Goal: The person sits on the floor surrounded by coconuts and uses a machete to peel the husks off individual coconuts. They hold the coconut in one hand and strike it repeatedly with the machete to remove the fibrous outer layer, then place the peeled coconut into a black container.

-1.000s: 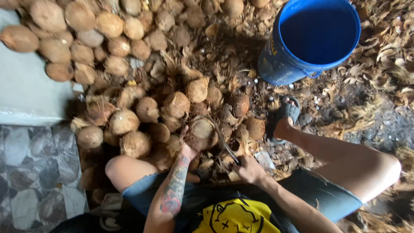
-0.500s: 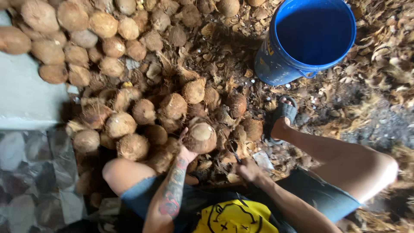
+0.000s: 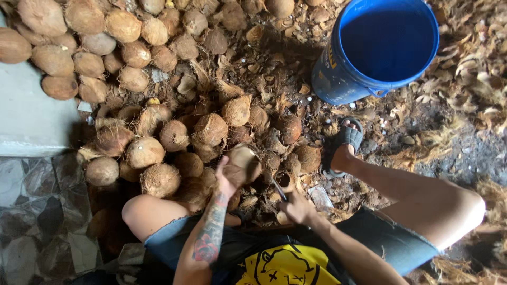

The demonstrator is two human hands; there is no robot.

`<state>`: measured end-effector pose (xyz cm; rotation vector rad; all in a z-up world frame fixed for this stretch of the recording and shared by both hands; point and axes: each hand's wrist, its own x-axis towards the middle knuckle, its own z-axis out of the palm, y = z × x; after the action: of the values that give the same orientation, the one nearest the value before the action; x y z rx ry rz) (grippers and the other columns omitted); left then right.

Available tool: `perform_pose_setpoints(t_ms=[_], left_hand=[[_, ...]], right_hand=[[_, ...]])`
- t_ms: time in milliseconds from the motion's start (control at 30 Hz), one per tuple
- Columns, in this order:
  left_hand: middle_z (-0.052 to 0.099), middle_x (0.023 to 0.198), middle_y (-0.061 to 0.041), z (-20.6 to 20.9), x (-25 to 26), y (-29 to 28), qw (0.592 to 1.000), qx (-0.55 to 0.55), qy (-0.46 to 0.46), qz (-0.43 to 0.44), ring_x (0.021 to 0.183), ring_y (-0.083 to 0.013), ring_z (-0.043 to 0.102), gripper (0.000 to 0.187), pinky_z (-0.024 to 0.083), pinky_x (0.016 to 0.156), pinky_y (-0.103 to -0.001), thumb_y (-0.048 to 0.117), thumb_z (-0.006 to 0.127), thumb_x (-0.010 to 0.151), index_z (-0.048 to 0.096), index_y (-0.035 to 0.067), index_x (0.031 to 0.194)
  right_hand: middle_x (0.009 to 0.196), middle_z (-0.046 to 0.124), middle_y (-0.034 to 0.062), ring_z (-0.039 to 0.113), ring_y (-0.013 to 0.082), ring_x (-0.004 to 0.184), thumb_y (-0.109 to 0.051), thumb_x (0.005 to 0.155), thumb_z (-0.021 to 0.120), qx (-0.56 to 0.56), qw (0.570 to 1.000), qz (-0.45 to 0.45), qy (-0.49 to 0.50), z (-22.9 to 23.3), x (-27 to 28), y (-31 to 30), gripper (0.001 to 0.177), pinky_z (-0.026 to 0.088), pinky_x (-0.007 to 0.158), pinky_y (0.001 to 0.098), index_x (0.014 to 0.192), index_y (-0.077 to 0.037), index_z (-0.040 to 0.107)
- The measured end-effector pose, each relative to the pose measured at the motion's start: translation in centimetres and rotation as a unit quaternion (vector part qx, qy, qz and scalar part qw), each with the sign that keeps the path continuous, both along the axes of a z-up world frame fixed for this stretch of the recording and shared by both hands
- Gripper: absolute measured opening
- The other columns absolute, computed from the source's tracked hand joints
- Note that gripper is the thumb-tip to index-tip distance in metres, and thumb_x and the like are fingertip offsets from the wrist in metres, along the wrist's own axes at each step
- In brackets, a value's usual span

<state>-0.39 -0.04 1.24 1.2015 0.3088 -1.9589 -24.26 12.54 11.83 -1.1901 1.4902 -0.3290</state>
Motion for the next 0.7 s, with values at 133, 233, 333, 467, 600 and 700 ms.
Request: perform_pose_setpoints(t_ms=[133,233,333,467,600,700], left_hand=[[0.074,0.127,-0.022,-1.3,-0.4,0.3,0.999,0.048,0.014,-0.017,0.114,-0.0427,0.071,0.070,0.053,0.106,-0.058,0.047,0.089,0.075,0.072,0.003,0.127],[0.072,0.131,-0.025,-1.7,-0.2,-0.8,0.996,0.040,0.076,-0.007,0.119,-0.0441,0.070,0.065,0.051,0.110,-0.062,0.047,0.085,0.082,0.073,0.002,0.127],[0.069,0.134,-0.026,-1.3,-0.3,-0.2,0.999,-0.011,0.046,-0.018,0.121,-0.0444,0.069,0.067,0.050,0.114,-0.062,0.043,0.084,0.084,0.070,-0.001,0.132],[0.053,0.158,-0.020,-2.9,-0.4,-4.1,0.802,-0.534,-0.128,-0.236,0.149,-0.0398,0.047,0.067,0.037,0.125,-0.058,0.039,0.068,0.098,0.049,0.012,0.155],[0.069,0.139,-0.017,-5.6,-0.1,-3.0,0.899,-0.327,-0.193,-0.217,0.125,-0.0341,0.069,0.090,0.056,0.111,-0.050,0.019,0.090,0.076,0.051,0.006,0.156],[0.067,0.143,-0.011,-2.1,-1.2,-1.2,0.883,-0.396,-0.138,-0.212,0.130,-0.0290,0.064,0.067,0.054,0.109,-0.059,0.044,0.077,0.085,0.062,0.013,0.142]], right_hand=[[0.041,0.055,0.0149,0.062,0.0299,0.043,-0.035,0.080,0.063,-0.061,0.995,-0.006,-0.074,-5.5,-0.9,1.8,0.040,0.047,0.047,0.0407,0.054,-0.005,0.062],[0.050,0.053,0.0260,0.061,0.0405,0.045,-0.028,0.087,0.062,-0.211,0.977,0.032,-0.027,-5.2,-0.8,3.0,0.033,0.046,0.046,0.0478,0.074,0.003,0.065],[0.056,0.055,0.0265,0.061,0.0435,0.046,-0.024,0.091,0.062,-0.211,0.975,0.046,-0.043,-2.0,0.0,3.1,0.027,0.047,0.044,0.0483,0.085,0.002,0.065],[0.054,0.062,0.0043,0.058,0.0170,0.039,-0.022,0.089,0.061,0.128,0.966,-0.129,-0.186,1.9,1.3,0.3,0.021,0.049,0.039,0.0313,0.073,-0.009,0.055],[0.071,0.059,0.0163,0.055,0.0239,0.042,-0.006,0.101,0.062,0.291,0.856,-0.291,-0.311,7.0,1.3,-0.4,0.017,0.053,0.036,0.0375,0.098,-0.002,0.045],[0.048,0.057,0.0177,0.056,0.0259,0.035,0.006,0.075,0.059,0.151,0.912,-0.210,-0.319,12.6,0.0,-1.2,0.017,0.043,0.034,0.0334,0.061,0.001,0.053]])
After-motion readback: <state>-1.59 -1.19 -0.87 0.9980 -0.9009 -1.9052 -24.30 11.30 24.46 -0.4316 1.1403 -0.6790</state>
